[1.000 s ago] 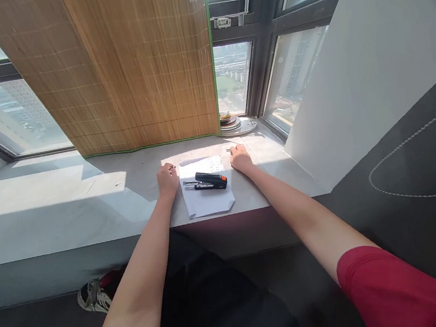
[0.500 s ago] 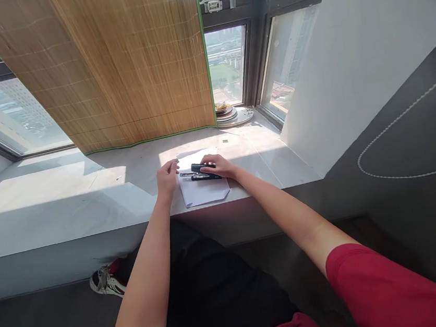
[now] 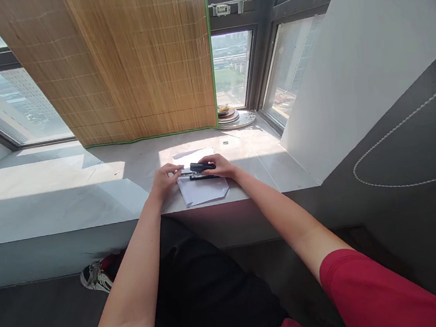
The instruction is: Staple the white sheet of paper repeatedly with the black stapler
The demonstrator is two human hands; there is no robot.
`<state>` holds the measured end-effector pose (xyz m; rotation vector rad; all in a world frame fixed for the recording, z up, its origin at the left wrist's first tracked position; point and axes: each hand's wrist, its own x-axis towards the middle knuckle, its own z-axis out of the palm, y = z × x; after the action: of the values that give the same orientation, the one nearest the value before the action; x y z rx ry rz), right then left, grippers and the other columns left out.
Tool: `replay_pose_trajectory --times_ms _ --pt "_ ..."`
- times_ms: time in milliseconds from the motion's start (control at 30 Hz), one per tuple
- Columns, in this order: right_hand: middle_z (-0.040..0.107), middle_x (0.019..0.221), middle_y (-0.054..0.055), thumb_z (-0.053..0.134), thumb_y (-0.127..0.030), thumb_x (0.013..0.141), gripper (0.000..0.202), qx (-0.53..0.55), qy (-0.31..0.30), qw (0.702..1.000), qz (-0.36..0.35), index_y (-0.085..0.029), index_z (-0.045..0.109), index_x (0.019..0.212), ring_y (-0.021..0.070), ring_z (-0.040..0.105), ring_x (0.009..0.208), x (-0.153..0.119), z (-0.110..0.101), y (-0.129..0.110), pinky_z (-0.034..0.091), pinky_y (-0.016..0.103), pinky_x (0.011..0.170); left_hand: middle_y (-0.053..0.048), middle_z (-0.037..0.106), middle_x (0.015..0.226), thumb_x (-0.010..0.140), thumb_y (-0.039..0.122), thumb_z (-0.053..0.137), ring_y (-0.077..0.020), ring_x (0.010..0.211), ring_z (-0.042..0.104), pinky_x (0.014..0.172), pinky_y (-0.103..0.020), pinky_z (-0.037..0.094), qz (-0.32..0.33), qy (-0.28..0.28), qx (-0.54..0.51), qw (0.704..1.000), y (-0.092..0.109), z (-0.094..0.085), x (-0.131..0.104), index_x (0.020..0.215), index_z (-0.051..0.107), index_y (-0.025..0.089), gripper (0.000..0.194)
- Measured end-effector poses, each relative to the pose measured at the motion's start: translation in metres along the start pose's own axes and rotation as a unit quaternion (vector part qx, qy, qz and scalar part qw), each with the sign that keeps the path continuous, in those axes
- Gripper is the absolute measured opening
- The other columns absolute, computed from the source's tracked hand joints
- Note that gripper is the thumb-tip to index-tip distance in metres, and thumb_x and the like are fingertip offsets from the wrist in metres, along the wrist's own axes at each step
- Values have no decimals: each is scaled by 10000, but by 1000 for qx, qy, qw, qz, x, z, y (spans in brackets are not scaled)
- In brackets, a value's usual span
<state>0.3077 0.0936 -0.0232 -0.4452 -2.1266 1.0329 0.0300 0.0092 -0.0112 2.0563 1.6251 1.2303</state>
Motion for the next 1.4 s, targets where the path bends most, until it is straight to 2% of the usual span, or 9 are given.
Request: replay_pose_trajectory --times_ms 133,233,400,600,800,900,1167,1267,1400 --pt "795 1087 74 809 -454 826 409 6 -1 1000 4 -171 794 1120 245 705 1018 1 -1 1 537 368 917 -75 844 1046 883 348 750 -241 933 725 865 -375 566 53 -44 -10 998 5 3 -1 956 890 279 172" --pt "795 1083 68 811 -439 822 396 5 1 1000 9 -176 798 1117 247 709 1020 2 -2 1 532 363 926 -78 849 1042 892 365 747 -241 886 723 827 -386 567 63 -48 -11 997 5 5 0 917 878 294 151" --pt "805 1092 63 830 -446 807 400 15 1 1000 21 -190 806 1113 265 713 1041 3 -3 1 526 384 959 -71 841 1004 874 409 728 -226 843 691 782 -365 543 55 -56 -17 997 2 5 -1 924 862 289 187" --pt "804 1132 78 847 -475 803 443 39 -3 998 41 -185 799 1135 272 720 1060 2 0 0 527 386 966 -46 803 885 821 389 765 -175 711 577 765 -338 518 43 -52 -25 997 8 0 -4 829 827 269 135" --pt "802 1138 78 854 -475 804 459 36 1 998 45 -189 798 1158 272 718 1066 1 0 2 529 398 975 -68 831 1002 845 428 766 -188 756 603 764 -339 519 46 -49 -44 997 7 -1 -4 962 870 278 217" --pt "805 1140 76 861 -482 796 460 35 -1 998 47 -196 802 1151 277 719 1074 2 -1 3 530 405 987 -73 828 989 843 432 752 -208 789 631 747 -344 519 54 -67 -50 995 5 1 -3 909 870 285 200" --pt "805 1150 74 865 -472 788 455 40 -4 998 49 -197 803 1145 279 722 1080 3 -1 5 532 405 990 -69 840 1004 835 450 747 -247 864 670 820 -390 541 46 -77 -30 996 4 2 -1 882 881 317 195" --pt "808 1149 71 868 -479 787 454 36 -2 998 52 -206 808 1146 283 723 1087 2 -1 4 532 414 1003 -81 842 992 816 448 782 -262 895 690 867 -412 562 37 -73 -27 996 2 1 -1 845 880 311 171" --pt "818 1134 66 869 -475 787 454 44 6 997 61 -209 825 1152 283 727 1082 2 -1 3 532 412 1001 -81 843 973 810 455 795 -254 869 694 840 -402 570 27 -50 -10 998 -1 -4 -3 826 880 306 172"
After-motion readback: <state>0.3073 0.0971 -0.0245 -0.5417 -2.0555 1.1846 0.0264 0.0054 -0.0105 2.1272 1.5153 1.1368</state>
